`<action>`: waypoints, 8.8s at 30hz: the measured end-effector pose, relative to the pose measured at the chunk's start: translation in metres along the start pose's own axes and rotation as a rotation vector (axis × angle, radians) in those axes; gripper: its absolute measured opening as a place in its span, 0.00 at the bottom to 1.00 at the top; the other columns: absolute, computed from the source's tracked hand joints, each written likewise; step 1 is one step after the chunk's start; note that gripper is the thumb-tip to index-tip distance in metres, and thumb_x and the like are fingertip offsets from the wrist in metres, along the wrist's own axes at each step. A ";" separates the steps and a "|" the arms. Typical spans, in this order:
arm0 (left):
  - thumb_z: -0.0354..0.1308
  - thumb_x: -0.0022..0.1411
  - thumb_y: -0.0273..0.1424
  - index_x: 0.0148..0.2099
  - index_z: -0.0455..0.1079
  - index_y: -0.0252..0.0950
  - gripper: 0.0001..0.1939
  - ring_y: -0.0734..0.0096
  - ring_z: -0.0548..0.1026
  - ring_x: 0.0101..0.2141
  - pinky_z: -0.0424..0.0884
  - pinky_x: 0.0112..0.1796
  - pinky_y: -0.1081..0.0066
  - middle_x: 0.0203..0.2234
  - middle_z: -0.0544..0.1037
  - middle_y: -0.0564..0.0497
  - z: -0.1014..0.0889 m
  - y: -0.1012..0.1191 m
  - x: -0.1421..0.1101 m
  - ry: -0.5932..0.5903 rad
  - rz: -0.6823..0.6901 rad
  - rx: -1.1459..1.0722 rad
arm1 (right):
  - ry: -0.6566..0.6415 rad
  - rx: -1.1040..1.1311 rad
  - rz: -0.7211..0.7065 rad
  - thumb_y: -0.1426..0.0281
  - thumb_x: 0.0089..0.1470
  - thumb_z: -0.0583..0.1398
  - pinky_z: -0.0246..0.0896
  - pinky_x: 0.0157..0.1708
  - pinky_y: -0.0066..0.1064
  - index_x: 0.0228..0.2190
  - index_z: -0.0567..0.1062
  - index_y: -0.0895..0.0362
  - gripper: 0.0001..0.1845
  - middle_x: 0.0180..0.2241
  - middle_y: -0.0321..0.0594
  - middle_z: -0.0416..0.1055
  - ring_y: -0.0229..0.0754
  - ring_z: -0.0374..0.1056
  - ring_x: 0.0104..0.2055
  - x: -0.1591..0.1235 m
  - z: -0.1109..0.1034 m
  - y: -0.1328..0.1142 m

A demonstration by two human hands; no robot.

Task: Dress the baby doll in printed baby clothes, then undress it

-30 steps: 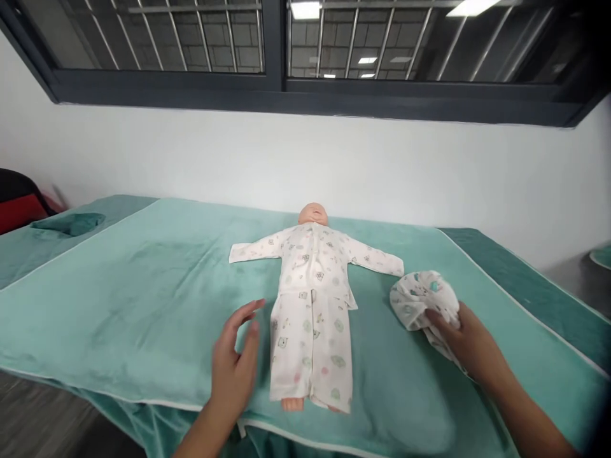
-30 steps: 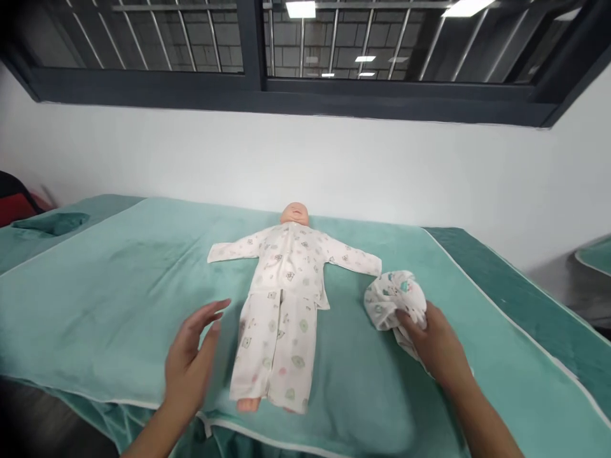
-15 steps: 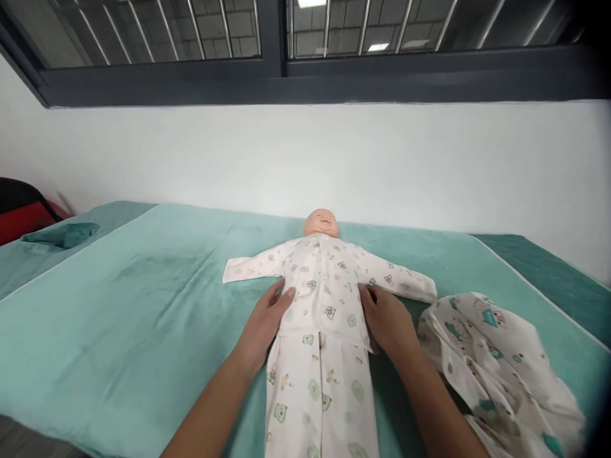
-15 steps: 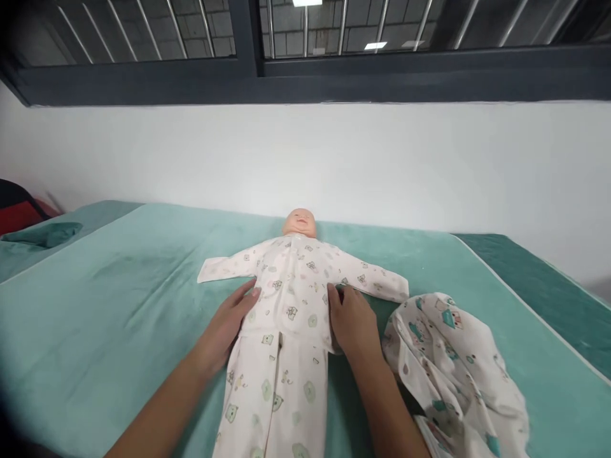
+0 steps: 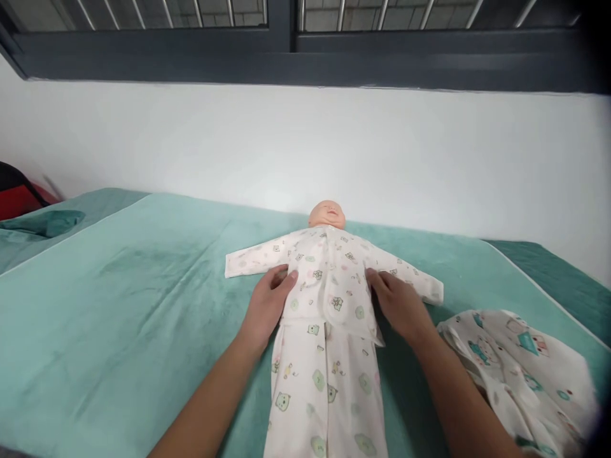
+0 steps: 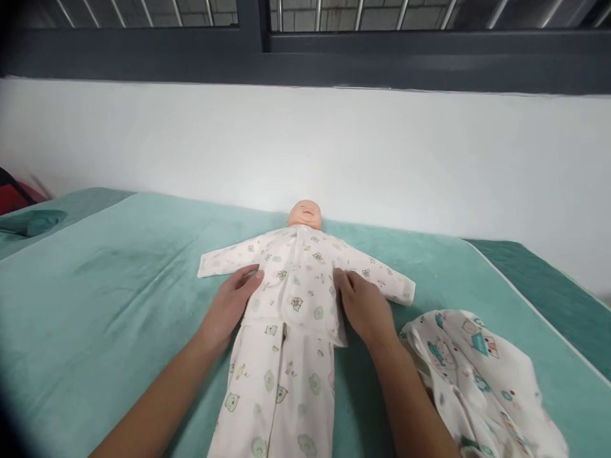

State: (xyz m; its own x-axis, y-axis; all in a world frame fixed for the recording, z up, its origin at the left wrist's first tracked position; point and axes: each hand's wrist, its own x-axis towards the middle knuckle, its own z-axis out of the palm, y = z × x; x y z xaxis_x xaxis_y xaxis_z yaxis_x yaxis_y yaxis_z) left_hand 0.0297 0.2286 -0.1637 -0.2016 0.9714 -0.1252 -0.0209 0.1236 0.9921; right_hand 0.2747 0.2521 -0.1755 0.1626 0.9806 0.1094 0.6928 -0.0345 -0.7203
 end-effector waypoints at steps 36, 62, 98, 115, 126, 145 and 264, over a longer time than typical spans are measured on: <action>0.48 0.66 0.26 0.49 0.78 0.44 0.19 0.64 0.73 0.53 0.66 0.57 0.62 0.51 0.77 0.51 0.068 0.037 0.102 -0.228 0.562 0.408 | 0.119 0.276 -0.201 0.68 0.54 0.55 0.54 0.51 0.42 0.34 0.75 0.53 0.09 0.41 0.41 0.74 0.50 0.59 0.48 0.095 0.045 -0.053; 0.58 0.59 0.33 0.39 0.76 0.39 0.08 0.64 0.78 0.44 0.70 0.46 0.67 0.43 0.81 0.51 0.070 0.035 0.096 -0.168 0.422 0.263 | 0.084 0.522 -0.335 0.68 0.56 0.56 0.59 0.43 0.36 0.34 0.73 0.54 0.06 0.35 0.37 0.73 0.42 0.67 0.39 0.096 0.046 -0.049; 0.53 0.68 0.35 0.47 0.76 0.45 0.11 0.64 0.64 0.62 0.60 0.60 0.63 0.57 0.71 0.53 0.046 0.024 0.064 -0.294 0.612 0.387 | 0.008 0.568 -0.242 0.65 0.49 0.64 0.60 0.36 0.32 0.40 0.78 0.52 0.14 0.39 0.37 0.75 0.41 0.66 0.36 0.050 0.032 -0.044; 0.58 0.65 0.34 0.45 0.74 0.44 0.07 0.65 0.63 0.62 0.57 0.62 0.63 0.58 0.71 0.51 0.046 0.023 0.065 -0.327 0.602 0.331 | -0.028 0.661 -0.300 0.63 0.55 0.60 0.59 0.36 0.31 0.36 0.79 0.52 0.10 0.30 0.33 0.69 0.39 0.63 0.32 0.057 0.034 -0.041; 0.58 0.65 0.33 0.49 0.73 0.45 0.11 0.64 0.63 0.62 0.59 0.61 0.61 0.59 0.70 0.50 0.044 0.025 0.057 -0.333 0.654 0.368 | -0.034 0.667 -0.402 0.61 0.59 0.60 0.58 0.40 0.33 0.35 0.78 0.51 0.09 0.35 0.35 0.73 0.41 0.65 0.38 0.053 0.034 -0.042; 0.55 0.67 0.36 0.43 0.76 0.45 0.09 0.59 0.50 0.68 0.49 0.66 0.56 0.67 0.57 0.58 0.012 0.033 0.065 -0.765 0.630 0.517 | -0.603 0.242 -0.442 0.66 0.51 0.64 0.52 0.27 0.29 0.30 0.72 0.53 0.06 0.29 0.31 0.64 0.35 0.57 0.28 0.040 -0.011 -0.056; 0.43 0.69 0.30 0.55 0.69 0.44 0.18 0.58 0.75 0.48 0.64 0.44 0.60 0.47 0.79 0.49 -0.011 -0.015 0.115 0.214 0.522 1.205 | -0.548 -0.772 -0.581 0.71 0.56 0.58 0.64 0.45 0.41 0.40 0.79 0.56 0.11 0.47 0.50 0.74 0.54 0.69 0.50 0.096 0.097 -0.165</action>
State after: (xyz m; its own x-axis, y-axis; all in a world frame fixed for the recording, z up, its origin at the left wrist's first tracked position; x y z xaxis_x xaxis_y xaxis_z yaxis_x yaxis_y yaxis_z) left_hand -0.0040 0.3363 -0.1926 -0.0720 0.9225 0.3793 0.9575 -0.0426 0.2853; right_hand 0.1079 0.3709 -0.1123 -0.5297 0.8323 -0.1633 0.8450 0.5345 -0.0167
